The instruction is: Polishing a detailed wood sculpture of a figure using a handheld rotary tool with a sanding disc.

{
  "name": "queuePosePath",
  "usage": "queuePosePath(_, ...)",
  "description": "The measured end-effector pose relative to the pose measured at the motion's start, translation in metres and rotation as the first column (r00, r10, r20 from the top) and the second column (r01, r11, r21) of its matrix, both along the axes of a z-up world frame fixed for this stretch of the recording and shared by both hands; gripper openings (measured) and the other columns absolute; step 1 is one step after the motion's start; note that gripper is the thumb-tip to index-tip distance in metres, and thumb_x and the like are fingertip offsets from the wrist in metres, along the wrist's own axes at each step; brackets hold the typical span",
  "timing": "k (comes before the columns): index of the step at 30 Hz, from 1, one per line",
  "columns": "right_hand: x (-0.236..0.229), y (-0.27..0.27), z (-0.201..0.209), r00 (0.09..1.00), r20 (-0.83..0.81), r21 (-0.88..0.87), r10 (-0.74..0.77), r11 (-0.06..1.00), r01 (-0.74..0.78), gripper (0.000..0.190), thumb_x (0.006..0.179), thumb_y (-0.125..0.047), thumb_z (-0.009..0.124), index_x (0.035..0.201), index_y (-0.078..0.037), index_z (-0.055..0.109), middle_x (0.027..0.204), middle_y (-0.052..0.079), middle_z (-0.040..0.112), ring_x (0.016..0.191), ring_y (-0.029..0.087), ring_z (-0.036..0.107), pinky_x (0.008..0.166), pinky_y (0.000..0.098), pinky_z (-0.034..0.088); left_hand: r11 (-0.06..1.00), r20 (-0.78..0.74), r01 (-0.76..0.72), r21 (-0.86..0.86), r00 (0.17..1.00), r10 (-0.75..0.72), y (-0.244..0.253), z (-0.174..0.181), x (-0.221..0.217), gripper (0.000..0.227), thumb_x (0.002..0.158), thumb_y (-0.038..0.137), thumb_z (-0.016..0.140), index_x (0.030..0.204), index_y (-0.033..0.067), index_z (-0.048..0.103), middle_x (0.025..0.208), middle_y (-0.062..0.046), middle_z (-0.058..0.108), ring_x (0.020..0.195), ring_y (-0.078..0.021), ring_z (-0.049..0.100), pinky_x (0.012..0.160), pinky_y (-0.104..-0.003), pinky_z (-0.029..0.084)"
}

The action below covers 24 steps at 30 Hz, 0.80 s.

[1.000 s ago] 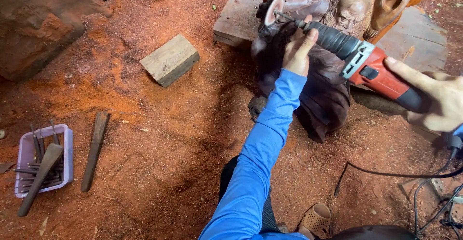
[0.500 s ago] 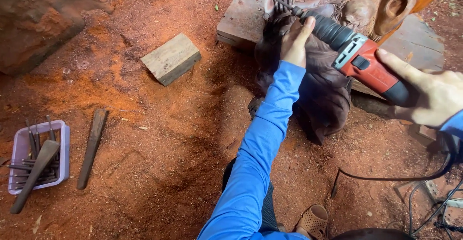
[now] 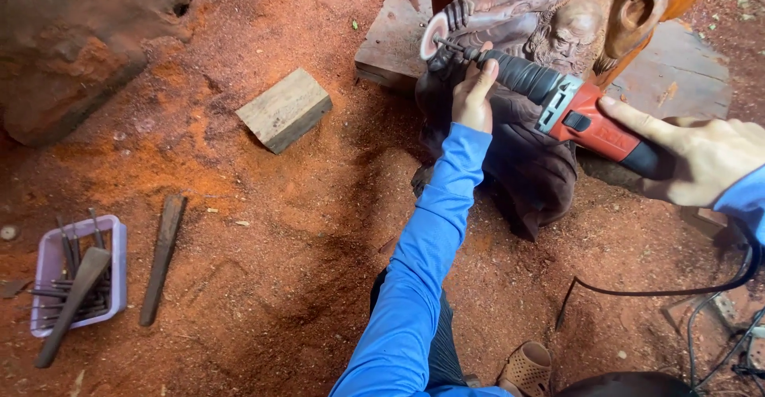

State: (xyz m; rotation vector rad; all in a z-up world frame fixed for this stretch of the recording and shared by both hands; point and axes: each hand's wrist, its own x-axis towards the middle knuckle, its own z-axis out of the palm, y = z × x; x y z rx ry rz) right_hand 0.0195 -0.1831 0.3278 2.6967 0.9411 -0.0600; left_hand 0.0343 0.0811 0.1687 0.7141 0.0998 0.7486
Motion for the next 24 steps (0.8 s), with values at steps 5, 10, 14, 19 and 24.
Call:
queuePosePath(5, -0.026, -0.016, -0.052, 0.988, -0.115, 0.064, -0.103, 0.992, 0.111, 0.125, 0.064, -0.049, 0.08, 0.169, -0.048, 0.014, 0.127, 0.014, 0.074, 0.114, 0.038, 0.075, 0.108, 0.0489, 0.057, 0.973, -0.159, 0.057, 0.225, 0.987, -0.021, -0.005, 0.011, 0.001, 0.052, 0.089, 0.04, 0.081, 0.12, -0.0004, 0.072, 0.124, -0.013, 0.064, 0.122, -0.0249, 0.056, 0.108, -0.041, 0.044)
queuePosePath(10, -0.1, 0.048, -0.088, 0.823, -0.529, 0.472, -0.205, 0.735, 0.487, 0.122, 0.071, -0.034, 0.083, 0.167, -0.038, 0.009, 0.124, 0.035, 0.066, 0.117, 0.051, 0.063, 0.112, 0.0588, 0.046, 0.77, -0.434, 0.198, 0.606, 0.894, 0.112, 0.017, -0.032, 0.048, 0.058, 0.08, 0.058, 0.08, 0.102, 0.0047, 0.082, 0.147, -0.009, 0.058, 0.139, -0.0334, 0.052, 0.125, -0.042, 0.033)
queuePosePath(14, -0.104, 0.065, -0.118, 0.727, -0.678, 0.536, -0.111, 0.602, 0.592, 0.13, 0.061, -0.036, 0.089, 0.164, -0.047, 0.01, 0.129, 0.03, 0.064, 0.122, 0.046, 0.061, 0.11, 0.0498, 0.048, 0.668, -0.629, 0.333, 0.666, 0.731, 0.263, 0.044, -0.027, 0.043, 0.079, 0.071, 0.071, 0.076, 0.124, 0.0135, 0.071, 0.148, -0.004, 0.057, 0.141, -0.0263, 0.051, 0.124, -0.037, 0.035)
queuePosePath(19, -0.098, 0.059, -0.123, 0.7, -0.711, 0.547, -0.07, 0.571, 0.613, 0.127, 0.064, -0.032, 0.088, 0.165, -0.045, 0.012, 0.125, 0.031, 0.065, 0.117, 0.046, 0.064, 0.105, 0.0498, 0.051, 0.602, -0.663, 0.404, 0.688, 0.686, 0.298, 0.05, -0.03, 0.041, 0.072, 0.076, 0.07, 0.074, 0.122, 0.0147, 0.077, 0.16, -0.002, 0.044, 0.148, -0.0257, 0.043, 0.127, -0.037, 0.032)
queuePosePath(24, -0.062, 0.037, -0.116, 0.777, -0.629, 0.577, -0.025, 0.655, 0.488, 0.127, 0.06, -0.033, 0.091, 0.164, -0.047, 0.019, 0.138, 0.032, 0.057, 0.127, 0.046, 0.057, 0.112, 0.0494, 0.045, 0.58, -0.72, 0.462, 0.671, 0.592, 0.361, 0.032, -0.004, 0.029, 0.081, 0.075, 0.079, 0.065, 0.127, 0.017, 0.074, 0.159, 0.005, 0.046, 0.152, -0.0207, 0.035, 0.127, -0.039, 0.028)
